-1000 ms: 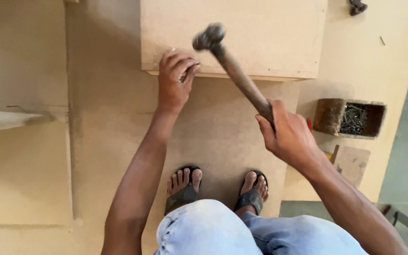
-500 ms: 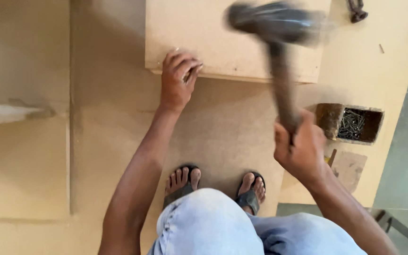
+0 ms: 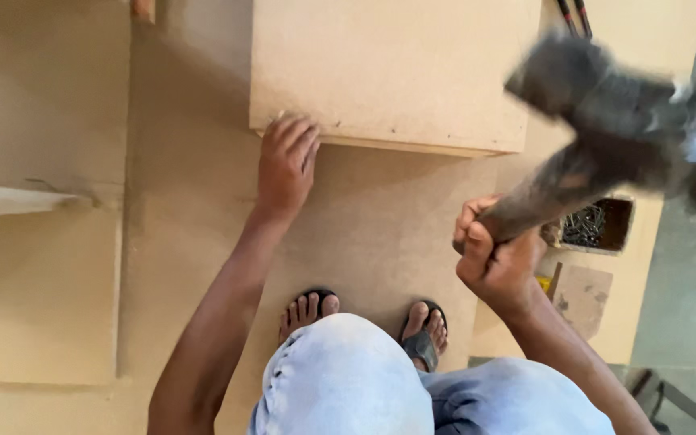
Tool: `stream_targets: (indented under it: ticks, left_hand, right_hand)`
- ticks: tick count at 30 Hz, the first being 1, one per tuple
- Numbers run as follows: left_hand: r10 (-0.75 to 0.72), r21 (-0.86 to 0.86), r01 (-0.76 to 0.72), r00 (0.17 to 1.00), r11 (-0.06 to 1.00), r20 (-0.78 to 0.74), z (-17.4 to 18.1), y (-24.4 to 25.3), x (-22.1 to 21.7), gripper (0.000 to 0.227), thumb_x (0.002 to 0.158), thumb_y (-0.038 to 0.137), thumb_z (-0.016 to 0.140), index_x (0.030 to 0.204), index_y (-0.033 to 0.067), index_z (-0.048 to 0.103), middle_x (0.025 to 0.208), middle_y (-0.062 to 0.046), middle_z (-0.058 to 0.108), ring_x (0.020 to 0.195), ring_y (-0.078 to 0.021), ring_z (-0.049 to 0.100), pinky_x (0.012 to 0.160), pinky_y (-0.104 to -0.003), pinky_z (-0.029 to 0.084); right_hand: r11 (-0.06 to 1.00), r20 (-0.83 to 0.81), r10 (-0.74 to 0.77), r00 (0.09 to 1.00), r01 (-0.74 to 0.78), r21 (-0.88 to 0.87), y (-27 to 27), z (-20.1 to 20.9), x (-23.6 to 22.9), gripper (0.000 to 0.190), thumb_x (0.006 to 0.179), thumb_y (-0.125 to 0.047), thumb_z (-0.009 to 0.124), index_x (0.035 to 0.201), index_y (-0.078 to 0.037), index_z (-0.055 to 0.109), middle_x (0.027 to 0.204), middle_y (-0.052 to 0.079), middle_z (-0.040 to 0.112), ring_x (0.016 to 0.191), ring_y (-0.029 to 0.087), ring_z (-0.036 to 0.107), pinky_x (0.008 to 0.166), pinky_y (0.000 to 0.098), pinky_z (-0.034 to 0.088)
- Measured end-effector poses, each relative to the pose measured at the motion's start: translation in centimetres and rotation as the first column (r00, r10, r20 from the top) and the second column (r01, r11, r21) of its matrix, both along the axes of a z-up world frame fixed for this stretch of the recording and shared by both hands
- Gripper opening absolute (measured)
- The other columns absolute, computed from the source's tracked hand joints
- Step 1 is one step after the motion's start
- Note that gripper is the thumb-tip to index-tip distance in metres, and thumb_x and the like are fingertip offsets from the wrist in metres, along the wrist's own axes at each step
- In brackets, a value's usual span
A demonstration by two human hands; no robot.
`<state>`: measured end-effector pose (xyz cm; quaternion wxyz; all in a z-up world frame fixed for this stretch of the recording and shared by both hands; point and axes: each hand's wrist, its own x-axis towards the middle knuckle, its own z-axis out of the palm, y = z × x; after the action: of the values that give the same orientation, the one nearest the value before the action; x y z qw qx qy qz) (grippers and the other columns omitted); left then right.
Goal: The person hammers nails into a wooden drawer using a hammer. They repeatedly pick nails from a container, position them on the drawer edge, and strike them until flush. The drawer remains on the floor throughout the process.
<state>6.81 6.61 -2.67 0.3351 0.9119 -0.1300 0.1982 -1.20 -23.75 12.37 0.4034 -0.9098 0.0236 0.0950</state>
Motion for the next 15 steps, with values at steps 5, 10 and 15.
stream_targets:
  ticks: [5,10,15]
  left_hand:
    - [-0.047,0.306,0.088,0.989,0.948,-0.137,2.0,0.7,-3.5,0.037,0.095,0.021,0.067,0.127,0.0012,0.067,0.159,-0.011,0.042,0.15,-0.0262,0.033,0.12,-0.055,0.028]
    - [-0.057,0.29,0.118,0.976,0.95,-0.211,1.9,0.2,-3.9,0.033,0.095,0.021,0.068,0.122,0.0024,0.071,0.168,-0.011,0.029,0.156,-0.0288,0.022,0.12,-0.053,0.031]
    - [-0.078,0.33,0.18,0.951,0.927,-0.299,2.2,0.5,-4.2,0.027,0.092,0.019,0.07,0.112,0.0004,0.072,0.171,-0.012,0.018,0.159,-0.0303,0.016,0.119,-0.052,0.034]
  right_hand:
    - [0.897,-0.138,0.207,0.969,-0.244,-0.369,2.6,-1.2,3.2,0.032,0.099,-0.025,0.064,0.111,0.002,0.051,0.072,0.03,0.065,0.067,0.052,0.063,0.06,0.0596,0.048]
    - [0.97,0.156,0.151,0.976,-0.116,-0.213,2.3,3.0,1.6,0.024,0.1,-0.023,0.062,0.105,-0.001,0.054,0.073,0.027,0.066,0.072,0.048,0.066,0.062,0.0563,0.051]
    - [0.971,0.388,0.198,0.9,-0.127,-0.202,1.8,0.1,1.3,0.024,0.1,-0.019,0.061,0.113,0.0,0.051,0.08,0.028,0.065,0.068,0.049,0.063,0.059,0.0565,0.049]
